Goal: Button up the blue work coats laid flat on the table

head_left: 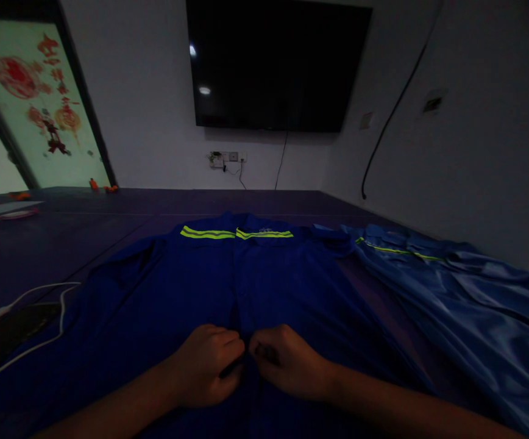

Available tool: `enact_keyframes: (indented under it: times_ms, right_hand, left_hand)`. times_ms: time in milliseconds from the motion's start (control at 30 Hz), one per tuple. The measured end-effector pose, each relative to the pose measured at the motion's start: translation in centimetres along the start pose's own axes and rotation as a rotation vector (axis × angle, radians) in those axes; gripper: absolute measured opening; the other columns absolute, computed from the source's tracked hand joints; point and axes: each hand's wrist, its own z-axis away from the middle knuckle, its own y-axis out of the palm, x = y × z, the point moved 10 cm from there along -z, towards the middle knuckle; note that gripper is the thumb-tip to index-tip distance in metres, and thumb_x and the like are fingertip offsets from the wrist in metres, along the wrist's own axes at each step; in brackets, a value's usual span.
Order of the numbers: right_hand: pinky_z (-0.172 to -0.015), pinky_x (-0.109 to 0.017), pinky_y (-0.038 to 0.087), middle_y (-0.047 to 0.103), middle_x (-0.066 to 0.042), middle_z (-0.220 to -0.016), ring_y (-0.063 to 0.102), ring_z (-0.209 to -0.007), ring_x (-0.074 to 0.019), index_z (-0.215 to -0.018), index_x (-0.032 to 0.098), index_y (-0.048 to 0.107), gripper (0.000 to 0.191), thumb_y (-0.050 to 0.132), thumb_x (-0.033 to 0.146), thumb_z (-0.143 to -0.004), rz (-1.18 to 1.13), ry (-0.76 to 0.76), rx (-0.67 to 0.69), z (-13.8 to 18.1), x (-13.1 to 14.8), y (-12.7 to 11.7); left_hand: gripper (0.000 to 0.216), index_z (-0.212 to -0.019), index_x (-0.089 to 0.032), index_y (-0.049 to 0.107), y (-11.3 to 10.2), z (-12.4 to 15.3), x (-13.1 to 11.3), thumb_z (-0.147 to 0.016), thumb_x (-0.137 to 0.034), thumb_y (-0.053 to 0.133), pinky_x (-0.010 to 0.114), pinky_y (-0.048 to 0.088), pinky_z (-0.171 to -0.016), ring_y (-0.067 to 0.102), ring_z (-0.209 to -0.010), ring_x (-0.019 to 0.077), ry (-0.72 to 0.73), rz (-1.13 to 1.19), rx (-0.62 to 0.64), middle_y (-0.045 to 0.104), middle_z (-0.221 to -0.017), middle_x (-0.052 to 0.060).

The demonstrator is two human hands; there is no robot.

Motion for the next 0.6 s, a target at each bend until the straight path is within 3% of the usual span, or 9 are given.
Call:
enact_keyframes:
  times_ms: [233, 600]
  right_hand:
    - [-0.042, -0.014, 0.029, 0.048, 0.007, -0.051, 0.041, -0.043, -0.0051, -0.075, 0.016, 0.056, 0.019, 0.047, 0.006, -0.062, -0.02, 0.014, -0.003, 0.0, -0.8, 0.5]
    - [-0.041, -0.014, 0.029, 0.05, 0.006, -0.053, 0.044, -0.044, -0.0052, -0.078, 0.017, 0.056, 0.014, 0.052, 0.01, -0.067, -0.08, -0.004, -0.055, 0.0, -1.1, 0.0]
  left_hand:
    - [0.006, -0.069, -0.018, 0.047, -0.6, 0.2, -0.8, -0.075, -0.016, 0.047, 0.026, 0.032, -0.053, 0.05, -0.059, 0.0122, 0.081, -0.033, -0.048, 0.057, -0.067, 0.0]
    - [0.014, -0.066, -0.017, 0.046, -2.2, 0.6, -0.8, -0.079, -0.013, 0.042, 0.023, 0.031, -0.048, 0.047, -0.051, 0.01, 0.111, 0.049, -0.258, 0.053, -0.059, -0.001]
